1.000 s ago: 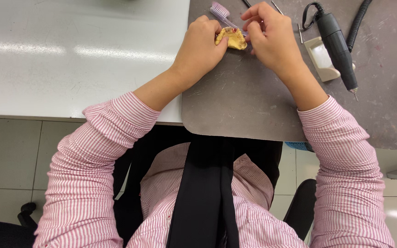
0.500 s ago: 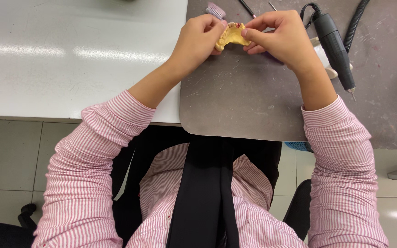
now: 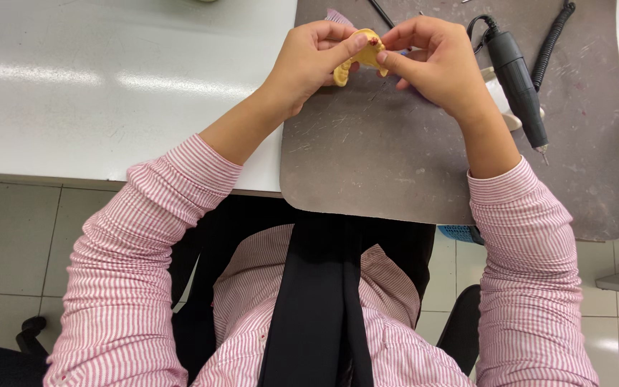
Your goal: The person uses a rotary handpiece to grind a small tooth-shaped object, then places it into a yellow denture model and adjusts it with a brush. The person repeats grinding and placement steps on the same object throughout the clip.
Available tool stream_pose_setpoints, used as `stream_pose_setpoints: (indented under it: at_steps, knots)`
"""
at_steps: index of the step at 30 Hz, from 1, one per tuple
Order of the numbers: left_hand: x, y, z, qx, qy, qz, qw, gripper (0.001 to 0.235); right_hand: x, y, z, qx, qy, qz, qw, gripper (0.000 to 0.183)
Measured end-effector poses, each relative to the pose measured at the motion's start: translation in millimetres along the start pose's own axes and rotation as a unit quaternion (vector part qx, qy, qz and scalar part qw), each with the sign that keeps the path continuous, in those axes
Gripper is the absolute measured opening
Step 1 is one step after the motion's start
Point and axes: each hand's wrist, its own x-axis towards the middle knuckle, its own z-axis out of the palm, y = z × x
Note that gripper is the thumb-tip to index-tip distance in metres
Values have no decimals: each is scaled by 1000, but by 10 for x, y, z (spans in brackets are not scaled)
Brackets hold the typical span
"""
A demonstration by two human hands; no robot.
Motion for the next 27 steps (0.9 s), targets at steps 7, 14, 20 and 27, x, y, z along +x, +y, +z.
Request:
stream_pose_setpoints:
  at_steps: [7,14,20,27]
  knots:
    - [-55,11,82,129,7,246,961,27,-17,-38,65,5,32,-70,997,32]
    - [-219,210,40,274,16,442,854,36,-123,-118,61,-166,114,-322,925,33]
    - [-239,281,25,323,8,496,806,38,-138,-158,67,-170,133,-363,906,36]
    - [-266,265,50,319,12,492,810,39,-99,-113,59,-207,145,-394,884,39]
